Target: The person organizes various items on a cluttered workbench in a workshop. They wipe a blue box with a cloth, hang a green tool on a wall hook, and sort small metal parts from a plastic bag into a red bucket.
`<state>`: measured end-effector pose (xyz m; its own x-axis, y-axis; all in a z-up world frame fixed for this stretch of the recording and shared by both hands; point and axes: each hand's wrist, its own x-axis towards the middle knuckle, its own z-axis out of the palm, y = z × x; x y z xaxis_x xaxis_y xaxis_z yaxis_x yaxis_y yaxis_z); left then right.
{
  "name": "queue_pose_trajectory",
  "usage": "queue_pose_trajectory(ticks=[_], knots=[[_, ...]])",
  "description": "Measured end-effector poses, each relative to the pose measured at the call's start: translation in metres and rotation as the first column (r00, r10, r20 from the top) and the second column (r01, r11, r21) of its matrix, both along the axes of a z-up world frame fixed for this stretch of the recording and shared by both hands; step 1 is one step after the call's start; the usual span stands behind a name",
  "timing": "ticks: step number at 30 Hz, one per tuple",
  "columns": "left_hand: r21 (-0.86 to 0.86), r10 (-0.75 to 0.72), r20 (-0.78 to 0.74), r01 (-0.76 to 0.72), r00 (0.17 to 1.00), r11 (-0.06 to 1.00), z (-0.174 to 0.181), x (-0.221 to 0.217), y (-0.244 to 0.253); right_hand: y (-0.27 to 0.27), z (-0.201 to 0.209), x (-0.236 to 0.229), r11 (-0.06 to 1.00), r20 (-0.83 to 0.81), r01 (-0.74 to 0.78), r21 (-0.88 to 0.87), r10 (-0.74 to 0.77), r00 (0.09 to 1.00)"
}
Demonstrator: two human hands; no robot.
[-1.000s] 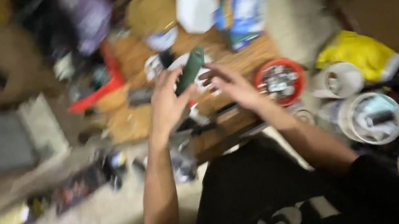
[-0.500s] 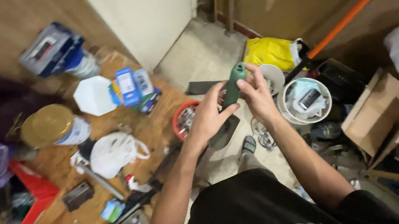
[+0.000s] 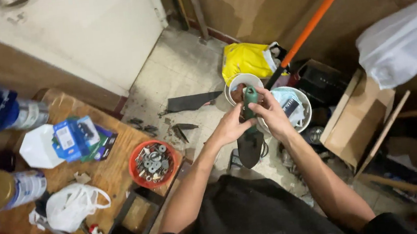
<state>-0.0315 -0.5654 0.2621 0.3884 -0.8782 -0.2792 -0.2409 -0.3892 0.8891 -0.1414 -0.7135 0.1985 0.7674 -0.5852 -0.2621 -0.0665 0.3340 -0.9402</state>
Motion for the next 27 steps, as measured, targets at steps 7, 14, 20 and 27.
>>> queue_pose_trajectory(ticks=[7, 14, 20, 27], knots=[[-0.076, -0.153, 0.068, 0.158, 0.986, 0.984, 0.043, 0.013, -0.070, -0.048, 0.005, -0.010, 0.979, -0.087, 0.160, -0.127, -0.172, 0.981], [-0.164, -0.254, 0.092, 0.266, 0.963, 0.950, 0.050, 0.065, -0.136, -0.102, 0.031, 0.029, 0.963, -0.053, 0.207, -0.173, -0.219, 0.974], [-0.275, -0.231, 0.166, 0.270, 0.959, 0.923, 0.042, 0.152, -0.174, -0.135, 0.048, 0.108, 0.932, 0.017, 0.200, -0.302, -0.205, 0.979], [-0.440, 0.033, 0.305, 0.110, 0.952, 0.891, 0.036, 0.260, -0.201, -0.146, 0.089, 0.230, 0.917, 0.119, 0.153, -0.369, -0.116, 0.986]])
